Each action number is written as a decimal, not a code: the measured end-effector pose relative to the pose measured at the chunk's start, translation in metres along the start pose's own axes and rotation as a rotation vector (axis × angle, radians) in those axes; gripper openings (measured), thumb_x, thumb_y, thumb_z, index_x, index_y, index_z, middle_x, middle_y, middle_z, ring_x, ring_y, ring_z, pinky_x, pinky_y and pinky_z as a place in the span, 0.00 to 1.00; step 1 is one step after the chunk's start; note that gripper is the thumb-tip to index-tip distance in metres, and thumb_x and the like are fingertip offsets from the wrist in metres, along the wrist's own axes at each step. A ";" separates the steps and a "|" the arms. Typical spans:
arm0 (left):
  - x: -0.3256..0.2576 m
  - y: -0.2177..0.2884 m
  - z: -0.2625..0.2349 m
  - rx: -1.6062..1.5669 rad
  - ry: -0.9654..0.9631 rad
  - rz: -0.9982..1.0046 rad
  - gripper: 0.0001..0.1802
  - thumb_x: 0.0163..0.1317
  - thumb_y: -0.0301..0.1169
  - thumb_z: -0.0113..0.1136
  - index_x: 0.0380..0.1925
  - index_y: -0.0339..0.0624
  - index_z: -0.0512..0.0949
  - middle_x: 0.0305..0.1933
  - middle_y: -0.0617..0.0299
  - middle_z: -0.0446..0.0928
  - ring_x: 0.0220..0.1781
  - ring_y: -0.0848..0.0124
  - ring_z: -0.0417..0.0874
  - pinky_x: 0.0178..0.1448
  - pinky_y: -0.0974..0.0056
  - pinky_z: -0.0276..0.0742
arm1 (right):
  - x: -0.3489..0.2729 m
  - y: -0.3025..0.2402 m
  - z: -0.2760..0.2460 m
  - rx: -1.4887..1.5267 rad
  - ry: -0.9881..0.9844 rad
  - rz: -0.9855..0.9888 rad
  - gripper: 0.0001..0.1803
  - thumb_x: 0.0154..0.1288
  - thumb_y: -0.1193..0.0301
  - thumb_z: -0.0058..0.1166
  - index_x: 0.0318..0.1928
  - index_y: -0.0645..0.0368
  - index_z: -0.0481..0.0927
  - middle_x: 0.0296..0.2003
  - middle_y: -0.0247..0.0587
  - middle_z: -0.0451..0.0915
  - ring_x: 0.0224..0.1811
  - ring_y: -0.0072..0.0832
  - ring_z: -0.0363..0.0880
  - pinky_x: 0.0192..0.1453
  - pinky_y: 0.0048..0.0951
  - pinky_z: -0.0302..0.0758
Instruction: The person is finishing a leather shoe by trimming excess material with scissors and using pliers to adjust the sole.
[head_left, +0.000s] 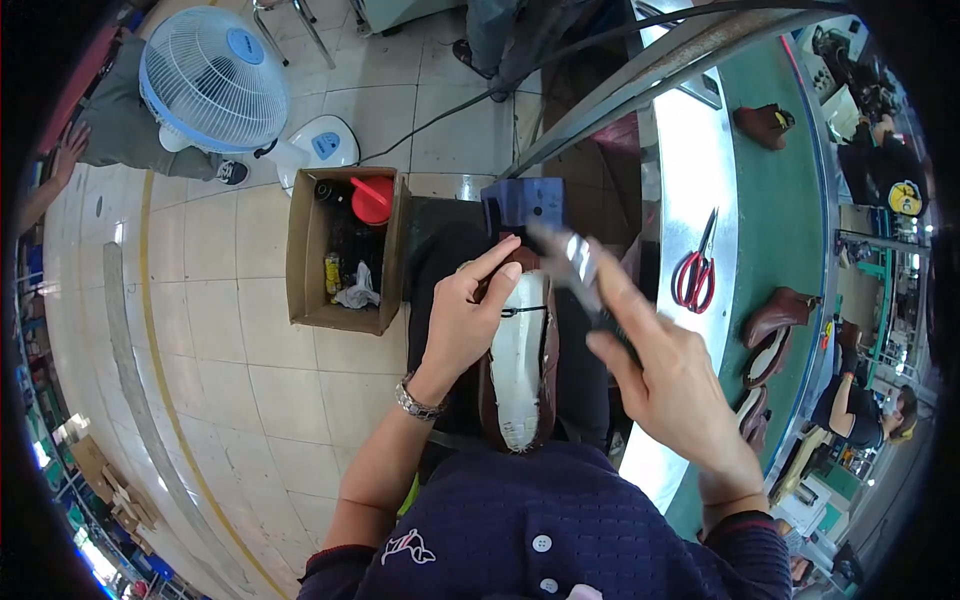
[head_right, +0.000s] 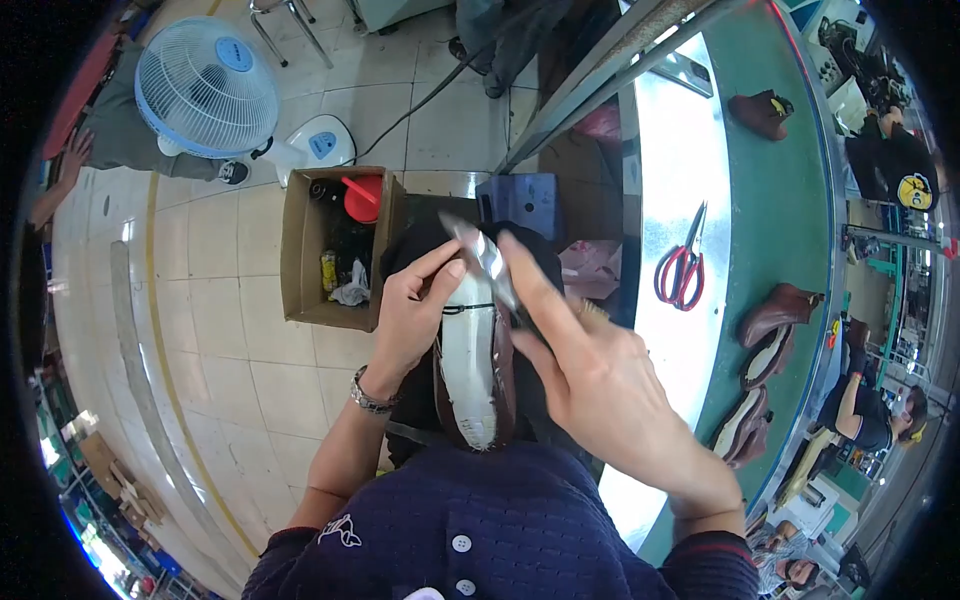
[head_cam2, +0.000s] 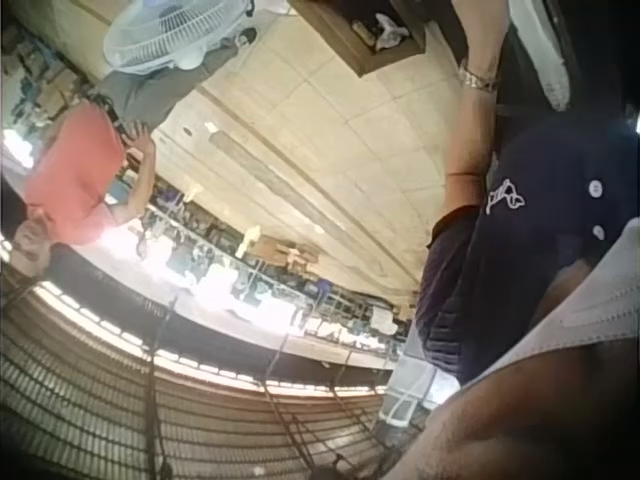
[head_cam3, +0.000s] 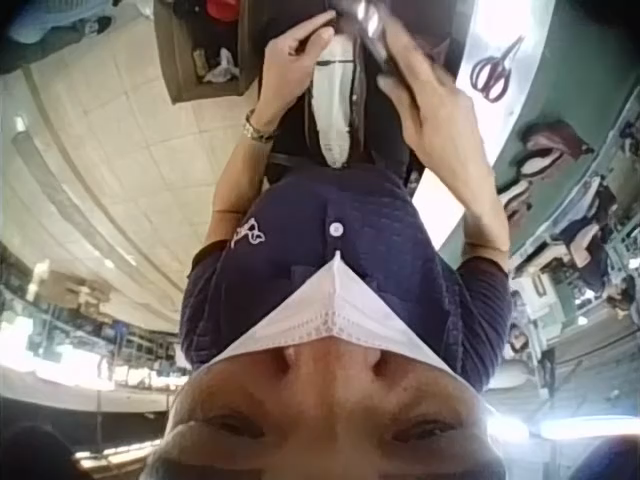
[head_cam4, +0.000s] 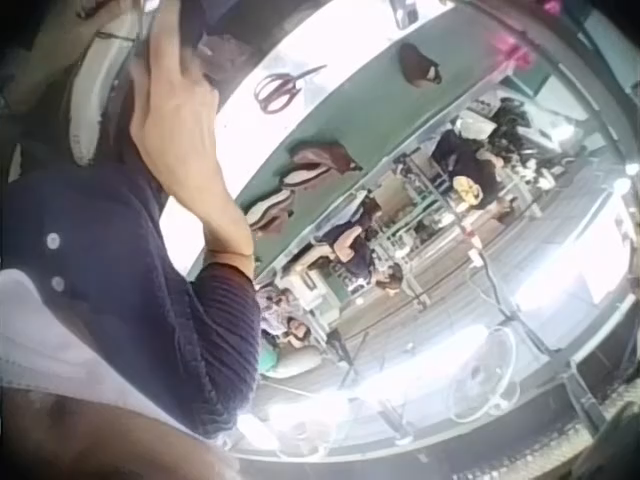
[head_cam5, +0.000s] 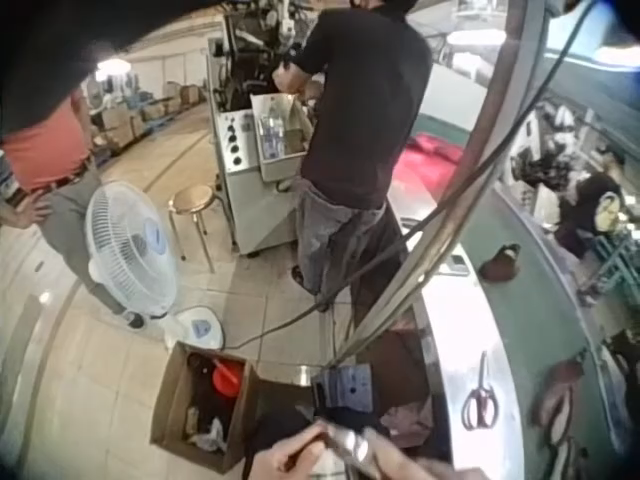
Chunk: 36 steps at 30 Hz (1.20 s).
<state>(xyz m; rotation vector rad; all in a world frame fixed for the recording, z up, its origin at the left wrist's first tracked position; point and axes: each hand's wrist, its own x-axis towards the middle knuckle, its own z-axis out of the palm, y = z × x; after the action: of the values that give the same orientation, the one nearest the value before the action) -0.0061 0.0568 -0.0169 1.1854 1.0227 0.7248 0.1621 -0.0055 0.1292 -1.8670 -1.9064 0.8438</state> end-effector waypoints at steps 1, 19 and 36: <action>0.001 0.001 0.001 -0.006 -0.016 0.004 0.18 0.68 0.29 0.56 0.56 0.36 0.77 0.48 0.57 0.82 0.41 0.81 0.77 0.48 0.73 0.73 | 0.004 -0.003 0.009 -0.038 0.209 -0.070 0.38 0.65 0.77 0.52 0.73 0.53 0.52 0.33 0.60 0.80 0.28 0.52 0.82 0.31 0.43 0.76; 0.011 0.010 0.000 -0.201 -0.133 -0.133 0.21 0.63 0.30 0.64 0.54 0.32 0.77 0.46 0.58 0.82 0.47 0.78 0.80 0.51 0.73 0.75 | -0.104 0.092 0.073 0.224 0.417 0.808 0.36 0.71 0.70 0.48 0.75 0.45 0.49 0.46 0.57 0.80 0.37 0.47 0.84 0.41 0.43 0.79; -0.038 -0.009 0.002 0.213 0.116 0.330 0.18 0.60 0.26 0.65 0.51 0.39 0.81 0.64 0.53 0.73 0.58 0.66 0.78 0.57 0.67 0.73 | -0.094 0.304 0.026 0.245 0.404 0.994 0.25 0.55 0.64 0.65 0.50 0.67 0.78 0.39 0.46 0.80 0.39 0.30 0.81 0.45 0.32 0.76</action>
<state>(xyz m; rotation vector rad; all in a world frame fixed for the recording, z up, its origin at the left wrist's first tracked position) -0.0200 0.0202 -0.0158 1.5336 1.0295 0.9691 0.3910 -0.1152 -0.0646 -2.5421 -0.5410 0.7946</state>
